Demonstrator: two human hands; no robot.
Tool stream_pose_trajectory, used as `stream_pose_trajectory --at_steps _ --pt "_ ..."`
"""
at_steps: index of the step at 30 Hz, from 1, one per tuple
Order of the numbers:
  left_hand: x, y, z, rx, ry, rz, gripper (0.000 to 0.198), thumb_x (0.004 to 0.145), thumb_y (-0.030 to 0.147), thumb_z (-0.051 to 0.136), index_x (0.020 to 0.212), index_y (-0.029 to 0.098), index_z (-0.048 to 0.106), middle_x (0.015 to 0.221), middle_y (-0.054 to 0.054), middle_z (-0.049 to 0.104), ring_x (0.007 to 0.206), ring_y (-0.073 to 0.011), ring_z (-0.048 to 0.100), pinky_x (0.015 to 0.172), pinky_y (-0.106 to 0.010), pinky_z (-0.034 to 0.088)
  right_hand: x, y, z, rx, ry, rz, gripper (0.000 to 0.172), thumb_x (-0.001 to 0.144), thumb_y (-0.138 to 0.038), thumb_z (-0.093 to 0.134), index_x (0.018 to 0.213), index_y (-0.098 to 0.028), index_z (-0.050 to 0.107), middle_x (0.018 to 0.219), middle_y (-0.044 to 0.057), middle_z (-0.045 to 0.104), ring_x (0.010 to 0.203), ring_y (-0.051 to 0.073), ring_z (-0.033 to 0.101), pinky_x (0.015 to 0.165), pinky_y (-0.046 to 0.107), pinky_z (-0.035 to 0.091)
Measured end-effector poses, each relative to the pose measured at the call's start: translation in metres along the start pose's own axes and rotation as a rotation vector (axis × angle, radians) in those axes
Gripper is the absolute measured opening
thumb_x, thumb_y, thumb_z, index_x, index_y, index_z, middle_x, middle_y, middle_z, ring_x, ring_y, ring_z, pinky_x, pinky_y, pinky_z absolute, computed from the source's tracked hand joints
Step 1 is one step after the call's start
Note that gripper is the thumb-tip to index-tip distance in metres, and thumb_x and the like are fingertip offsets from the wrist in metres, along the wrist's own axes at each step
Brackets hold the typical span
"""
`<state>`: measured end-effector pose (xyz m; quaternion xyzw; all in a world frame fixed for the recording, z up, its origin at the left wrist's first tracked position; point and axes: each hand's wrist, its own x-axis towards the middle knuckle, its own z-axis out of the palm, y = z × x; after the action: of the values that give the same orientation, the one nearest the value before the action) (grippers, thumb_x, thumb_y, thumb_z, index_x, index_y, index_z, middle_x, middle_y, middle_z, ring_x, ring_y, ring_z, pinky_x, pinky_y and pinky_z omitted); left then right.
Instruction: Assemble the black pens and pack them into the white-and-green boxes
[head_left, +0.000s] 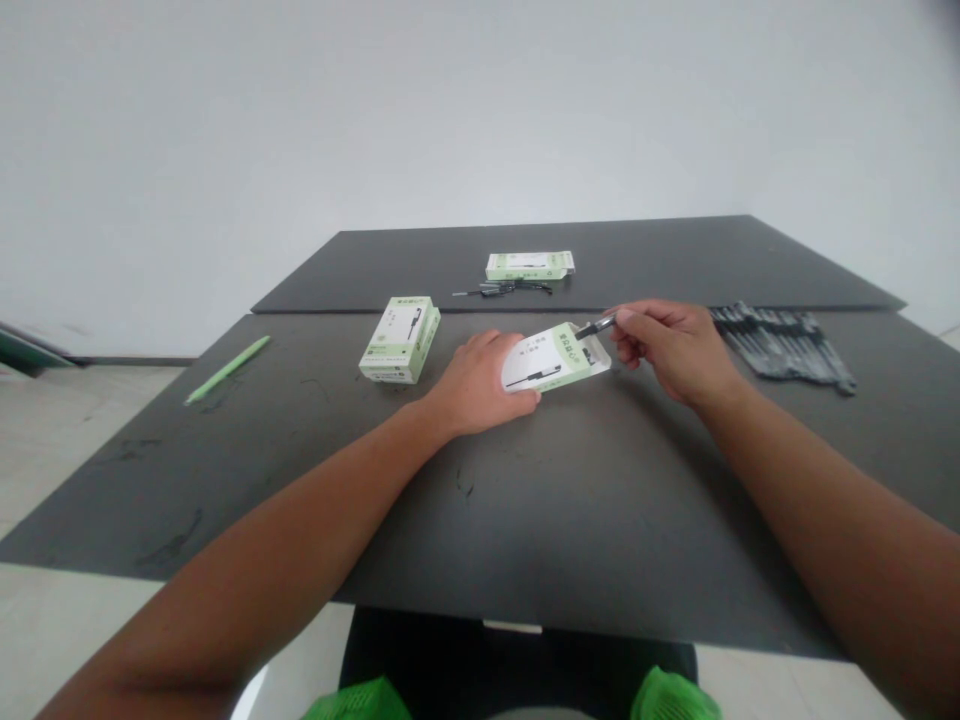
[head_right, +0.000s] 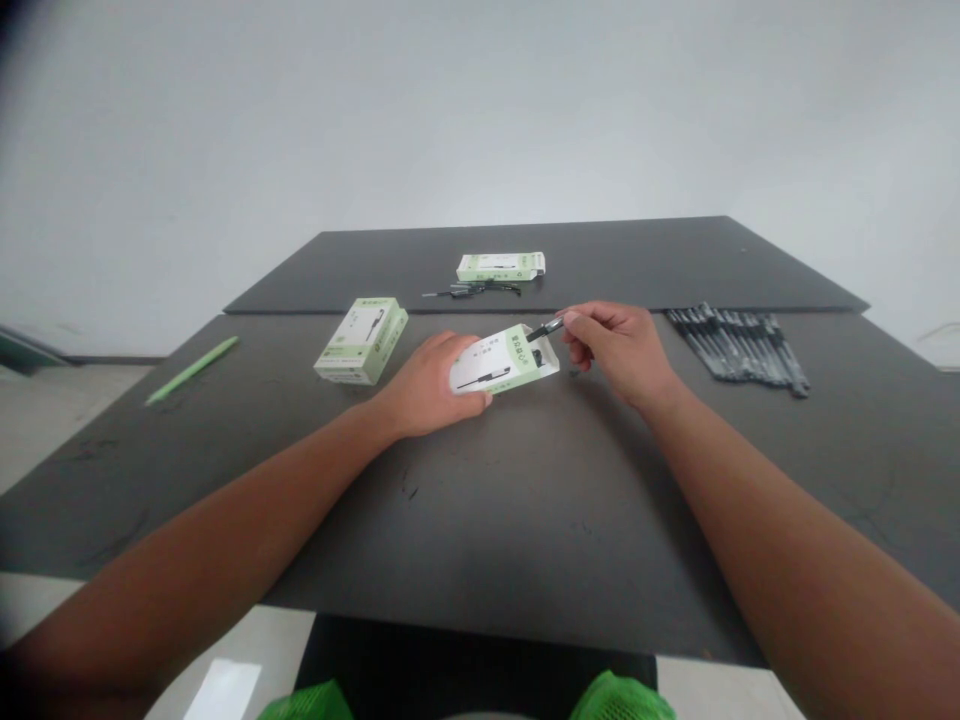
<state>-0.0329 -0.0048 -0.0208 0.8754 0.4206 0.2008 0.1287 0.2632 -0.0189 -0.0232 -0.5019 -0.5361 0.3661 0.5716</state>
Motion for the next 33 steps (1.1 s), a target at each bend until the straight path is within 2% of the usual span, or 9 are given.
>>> stream_pose_trajectory --at_steps 7,13,16,22,27,29,31,33 --pt "0.0 0.0 0.001 -0.002 -0.007 -0.01 0.067 0.082 0.05 0.081 0.14 0.021 0.066 0.135 -0.015 0.069 0.13 -0.0369 0.065 0.119 -0.055 0.053 0.0 -0.005 0.001 -0.004 0.012 -0.001 0.014 0.089 -0.033 0.088 0.089 -0.023 0.078 0.063 -0.002 0.064 0.051 0.013 0.056 0.046 0.027 0.044" --pt "0.0 0.001 0.0 -0.006 -0.009 0.005 0.07 0.081 0.049 0.082 0.143 0.02 0.065 0.136 -0.016 0.068 0.13 -0.0376 0.065 0.118 -0.056 0.053 -0.001 -0.009 -0.004 -0.172 -0.088 0.031 0.017 0.092 -0.038 0.084 0.085 -0.025 0.076 0.059 -0.001 0.062 0.05 0.014 0.051 0.046 0.028 0.04" --pt "0.0 0.002 0.0 -0.002 -0.009 0.001 0.069 0.081 0.049 0.082 0.142 0.022 0.065 0.136 -0.015 0.068 0.13 -0.0374 0.065 0.118 -0.056 0.053 -0.003 -0.011 -0.002 -0.218 -0.136 0.012 0.017 0.092 -0.041 0.084 0.09 -0.025 0.081 0.061 0.0 0.064 0.052 0.015 0.053 0.048 0.029 0.042" --pt "0.002 0.003 -0.001 0.004 -0.019 -0.003 0.07 0.081 0.048 0.082 0.144 0.021 0.064 0.137 -0.015 0.068 0.13 -0.0372 0.065 0.119 -0.056 0.053 -0.009 -0.013 0.003 -0.288 -0.151 -0.05 0.024 0.093 -0.044 0.083 0.103 -0.023 0.089 0.07 0.002 0.073 0.057 0.016 0.057 0.053 0.03 0.046" --pt "0.001 0.004 -0.001 0.003 -0.017 0.002 0.068 0.081 0.048 0.081 0.142 0.021 0.066 0.135 -0.015 0.069 0.128 -0.037 0.065 0.117 -0.055 0.053 -0.012 -0.014 0.009 -0.29 -0.159 -0.082 0.019 0.09 -0.041 0.085 0.094 -0.023 0.088 0.08 0.004 0.079 0.068 0.018 0.067 0.064 0.032 0.053" --pt "0.001 0.004 -0.001 0.004 -0.014 0.013 0.069 0.081 0.048 0.082 0.142 0.02 0.066 0.135 -0.016 0.069 0.128 -0.0374 0.065 0.117 -0.055 0.053 -0.013 -0.015 0.011 -0.286 -0.202 -0.074 0.019 0.088 -0.042 0.085 0.088 -0.023 0.087 0.081 0.004 0.08 0.071 0.019 0.069 0.067 0.032 0.055" --pt "0.001 0.004 -0.001 0.014 -0.02 0.019 0.072 0.08 0.048 0.082 0.144 0.02 0.065 0.135 -0.016 0.069 0.128 -0.0379 0.065 0.116 -0.056 0.054 -0.014 -0.015 0.012 -0.293 -0.282 -0.05 0.021 0.087 -0.043 0.085 0.087 -0.023 0.087 0.078 0.003 0.079 0.067 0.017 0.067 0.063 0.03 0.052" --pt "0.001 0.003 -0.001 0.019 -0.026 0.016 0.072 0.08 0.048 0.082 0.144 0.02 0.065 0.134 -0.015 0.069 0.127 -0.0379 0.065 0.115 -0.055 0.054 -0.014 -0.015 0.01 -0.287 -0.306 -0.011 0.022 0.088 -0.043 0.083 0.092 -0.023 0.089 0.069 0.001 0.073 0.059 0.015 0.059 0.055 0.029 0.046"
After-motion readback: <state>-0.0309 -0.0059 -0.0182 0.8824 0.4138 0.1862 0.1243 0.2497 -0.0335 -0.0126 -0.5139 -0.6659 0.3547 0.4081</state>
